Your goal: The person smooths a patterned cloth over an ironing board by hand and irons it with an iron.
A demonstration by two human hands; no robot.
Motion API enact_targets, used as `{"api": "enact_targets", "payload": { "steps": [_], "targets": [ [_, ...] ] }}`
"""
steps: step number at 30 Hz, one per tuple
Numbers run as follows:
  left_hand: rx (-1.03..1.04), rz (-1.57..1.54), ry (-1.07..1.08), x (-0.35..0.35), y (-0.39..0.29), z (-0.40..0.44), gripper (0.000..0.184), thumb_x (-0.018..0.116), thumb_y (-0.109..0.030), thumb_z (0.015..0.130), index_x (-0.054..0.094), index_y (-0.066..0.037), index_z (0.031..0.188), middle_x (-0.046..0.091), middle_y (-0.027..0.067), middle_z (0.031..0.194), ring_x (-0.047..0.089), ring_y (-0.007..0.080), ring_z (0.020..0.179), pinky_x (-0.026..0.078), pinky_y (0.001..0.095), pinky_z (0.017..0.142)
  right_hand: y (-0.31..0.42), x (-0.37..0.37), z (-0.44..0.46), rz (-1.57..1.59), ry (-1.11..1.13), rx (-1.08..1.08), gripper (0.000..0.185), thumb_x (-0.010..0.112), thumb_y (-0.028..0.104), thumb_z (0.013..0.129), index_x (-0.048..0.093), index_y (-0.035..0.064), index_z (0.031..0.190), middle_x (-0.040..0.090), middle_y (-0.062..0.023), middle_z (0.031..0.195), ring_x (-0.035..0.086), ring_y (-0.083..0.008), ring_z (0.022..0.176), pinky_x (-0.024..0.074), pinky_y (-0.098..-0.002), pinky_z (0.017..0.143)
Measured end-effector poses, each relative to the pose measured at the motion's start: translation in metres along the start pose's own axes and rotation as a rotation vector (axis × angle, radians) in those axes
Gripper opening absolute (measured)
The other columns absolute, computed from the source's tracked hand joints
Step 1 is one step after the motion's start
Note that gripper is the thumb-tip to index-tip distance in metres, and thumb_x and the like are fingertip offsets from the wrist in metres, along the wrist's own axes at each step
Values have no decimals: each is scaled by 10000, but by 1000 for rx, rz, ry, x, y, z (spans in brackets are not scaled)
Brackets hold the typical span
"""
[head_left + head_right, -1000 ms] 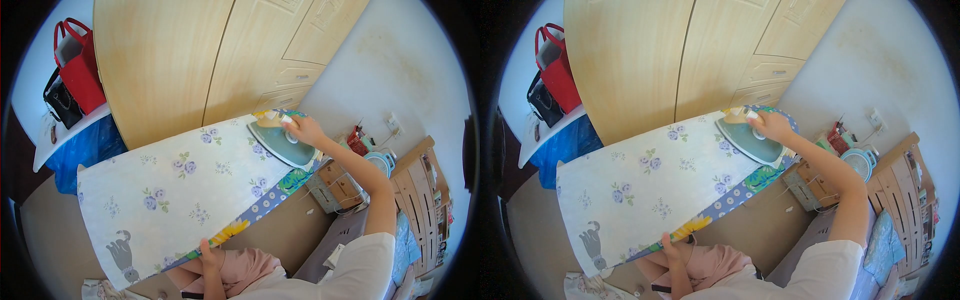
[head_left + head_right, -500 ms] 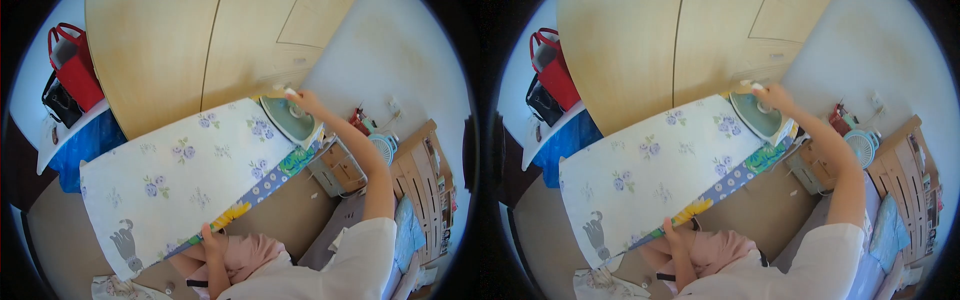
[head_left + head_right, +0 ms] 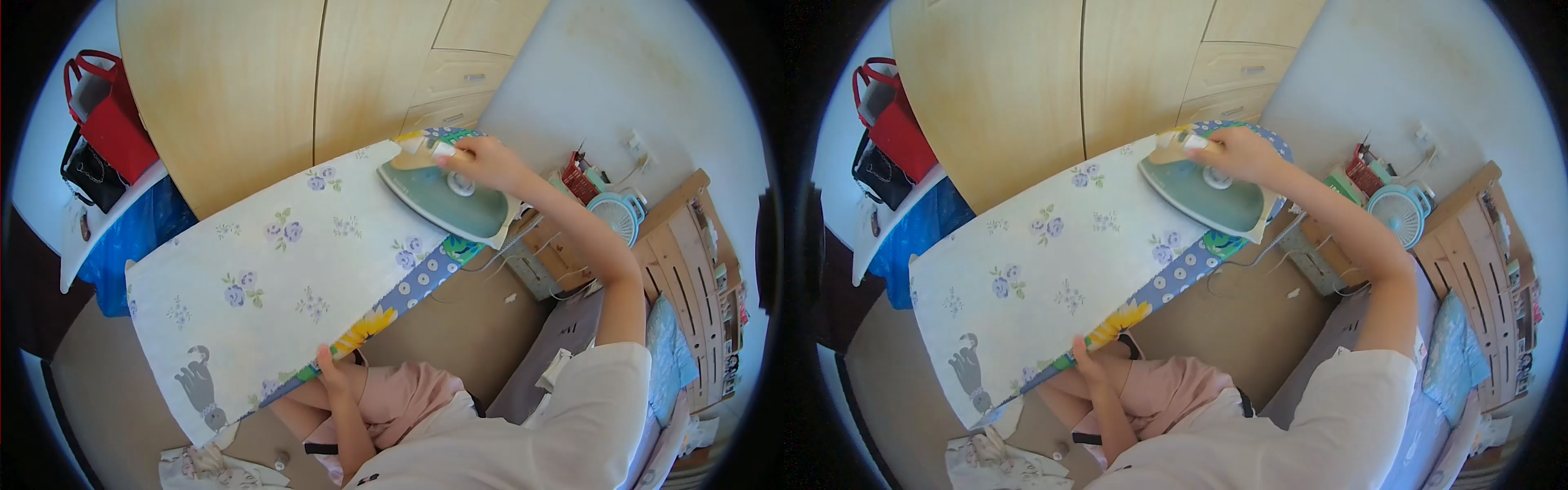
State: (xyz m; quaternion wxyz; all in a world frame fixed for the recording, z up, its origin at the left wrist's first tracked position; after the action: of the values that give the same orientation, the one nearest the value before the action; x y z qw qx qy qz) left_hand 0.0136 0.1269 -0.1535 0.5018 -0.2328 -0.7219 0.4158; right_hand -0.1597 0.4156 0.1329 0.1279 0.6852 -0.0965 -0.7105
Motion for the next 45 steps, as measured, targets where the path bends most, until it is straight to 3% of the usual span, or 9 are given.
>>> {"api": "enact_targets", "payload": {
  "steps": [10, 12, 16, 25, 31, 33, 37, 40, 45],
  "targets": [
    [-148, -109, -21, 24, -27, -13, 584, 526, -314, 830, 359, 53, 1252, 422, 107, 1250, 402, 211, 1143, 286, 342, 992, 30, 46, -12, 21, 45, -191, 596, 545, 567, 779, 613, -8, 918, 626, -151, 754, 615, -244, 648, 484, -337, 593],
    [-284, -220, -16, 23, -14, -16, 583, 528, -320, 827, 363, 48, 1249, 424, 104, 1246, 402, 208, 1142, 288, 343, 991, 24, 52, -16, 198, 306, 131, 564, 568, 543, 779, 611, -3, 916, 604, -104, 709, 578, -176, 535, 460, -281, 475],
    [-239, -373, 70, 11, 12, -13, 558, 516, -318, 834, 369, 33, 1242, 431, 104, 1229, 417, 211, 1124, 311, 350, 972, 22, 58, -15, 246, 399, 237, 526, 584, 507, 786, 610, -4, 909, 574, -60, 659, 529, -129, 460, 417, -232, 401],
    [-269, -283, -4, 0, 24, -8, 580, 549, -355, 808, 387, 19, 1220, 469, 110, 1166, 469, 243, 1059, 402, 378, 880, 30, 58, -22, 8, 466, -345, 410, 619, 442, 779, 607, 51, 899, 606, -67, 671, 573, -171, 556, 442, -288, 502],
    [-276, -256, 10, -8, 36, -8, 581, 546, -356, 805, 387, 19, 1220, 479, 112, 1153, 489, 247, 1033, 429, 378, 845, 31, 54, -14, -14, 247, -203, 434, 605, 475, 784, 597, 45, 847, 589, -61, 648, 560, -160, 538, 435, -287, 498],
    [-277, -246, 6, -16, 40, -11, 582, 546, -357, 804, 387, 19, 1219, 483, 113, 1149, 496, 248, 1024, 439, 378, 833, 22, 52, -9, 135, 195, 227, 468, 582, 503, 792, 618, 38, 824, 574, -67, 616, 537, -140, 496, 418, -263, 440],
    [-282, -233, 46, -27, 54, -10, 582, 537, -357, 804, 387, 20, 1221, 497, 113, 1129, 518, 246, 992, 460, 373, 798, 20, 54, -2, 175, 184, 235, 479, 571, 516, 798, 616, 40, 826, 548, -39, 607, 511, -101, 485, 389, -227, 397],
    [-294, -232, 100, -28, 59, -11, 568, 522, -353, 806, 392, 18, 1216, 514, 114, 1103, 542, 243, 950, 479, 362, 756, 13, 57, -4, 210, 235, 177, 467, 584, 494, 791, 607, 31, 840, 575, -63, 621, 529, -129, 486, 406, -261, 420],
    [-138, -128, 62, -28, 59, -8, 537, 508, -349, 807, 417, 23, 1184, 530, 122, 1072, 563, 242, 902, 489, 349, 723, 35, 55, -16, -93, 348, -385, 388, 609, 417, 787, 590, 38, 866, 611, -116, 692, 595, -251, 572, 461, -332, 550]
  ]
}}
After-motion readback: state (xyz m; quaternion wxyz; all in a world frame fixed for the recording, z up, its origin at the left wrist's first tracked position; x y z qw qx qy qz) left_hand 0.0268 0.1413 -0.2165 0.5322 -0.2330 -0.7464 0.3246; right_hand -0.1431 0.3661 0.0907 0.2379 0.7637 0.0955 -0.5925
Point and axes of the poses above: each hand's wrist, its own z-axis towards the middle knuckle, its own x-axis out of the palm, y = z × x, the point moved 6 cm from there along z, towards the middle knuckle
